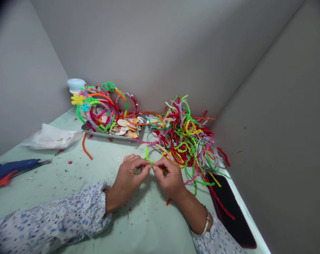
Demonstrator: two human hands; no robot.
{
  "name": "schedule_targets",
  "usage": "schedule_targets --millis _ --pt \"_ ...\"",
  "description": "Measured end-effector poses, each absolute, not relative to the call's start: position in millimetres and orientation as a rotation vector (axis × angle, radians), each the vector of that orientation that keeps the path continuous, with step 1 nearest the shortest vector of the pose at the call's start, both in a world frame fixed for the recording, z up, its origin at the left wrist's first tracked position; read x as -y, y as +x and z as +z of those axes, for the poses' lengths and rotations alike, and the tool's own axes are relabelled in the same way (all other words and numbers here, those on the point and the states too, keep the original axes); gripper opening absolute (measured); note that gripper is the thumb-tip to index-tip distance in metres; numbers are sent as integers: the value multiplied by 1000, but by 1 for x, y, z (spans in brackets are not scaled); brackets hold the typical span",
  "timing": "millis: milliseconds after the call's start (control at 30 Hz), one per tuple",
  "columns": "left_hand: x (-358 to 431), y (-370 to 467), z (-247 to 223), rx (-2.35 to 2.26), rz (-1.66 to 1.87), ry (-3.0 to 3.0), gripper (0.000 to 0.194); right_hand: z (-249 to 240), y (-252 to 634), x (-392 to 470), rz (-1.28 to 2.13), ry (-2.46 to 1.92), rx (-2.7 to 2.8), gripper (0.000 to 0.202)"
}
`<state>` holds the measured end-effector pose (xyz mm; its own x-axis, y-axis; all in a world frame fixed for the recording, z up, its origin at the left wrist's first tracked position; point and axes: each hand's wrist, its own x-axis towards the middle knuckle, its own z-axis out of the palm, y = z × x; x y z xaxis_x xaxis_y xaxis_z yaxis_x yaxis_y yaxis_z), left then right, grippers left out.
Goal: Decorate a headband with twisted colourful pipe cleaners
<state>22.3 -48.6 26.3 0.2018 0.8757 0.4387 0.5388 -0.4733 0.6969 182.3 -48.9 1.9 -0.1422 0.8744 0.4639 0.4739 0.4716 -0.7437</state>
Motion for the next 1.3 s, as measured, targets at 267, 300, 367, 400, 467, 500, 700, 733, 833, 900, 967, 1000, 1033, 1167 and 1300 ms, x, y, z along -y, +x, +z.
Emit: schedule_targets --millis 267,300,367,400,467,500,700,733,833,900,967,1000,1033,1167,1300 --pt "48 20 24 -1263 1215 2295 14 1 184 49 562 -1116 1759 11" --pt "48 19 25 -1252 1215 2313 15 1 184 49 565 -1114 1761 11" --pt "49 19 25 -1232 1212 2344 15 1 184 50 574 -1115 1760 10" --pt "49 18 25 -1223 1210 2358 15 1 184 50 580 -1113 1758 10" --pt "48 18 25 -1215 1202 2378 16 1 184 50 597 -1105 1755 11" --pt "48 17 25 -1213 1197 2382 16 1 184 50 606 -1101 1752 11" --pt "48 19 26 -1243 1194 2341 14 2 185 49 617 -1098 1736 10" --pt "48 19 26 -1242 1196 2337 14 2 185 49 617 -1099 1736 10" --pt "48 19 26 -1220 1205 2336 13 2 185 49 625 -1093 1739 10" --pt "48 18 26 -1205 1202 2341 13 2 184 49 627 -1086 1743 10" --pt "47 18 26 -1190 1199 2349 13 2 184 50 629 -1084 1746 11" --pt "47 18 26 -1183 1200 2352 12 2 184 50 631 -1083 1745 10" --pt "46 18 26 -1178 1204 2354 12 2 184 50 632 -1083 1743 10" --pt "45 18 24 -1164 1231 2341 12 1 185 49 628 -1093 1731 10" --pt "46 19 22 -1182 1247 2244 12 0 185 48 617 -1096 1732 9"
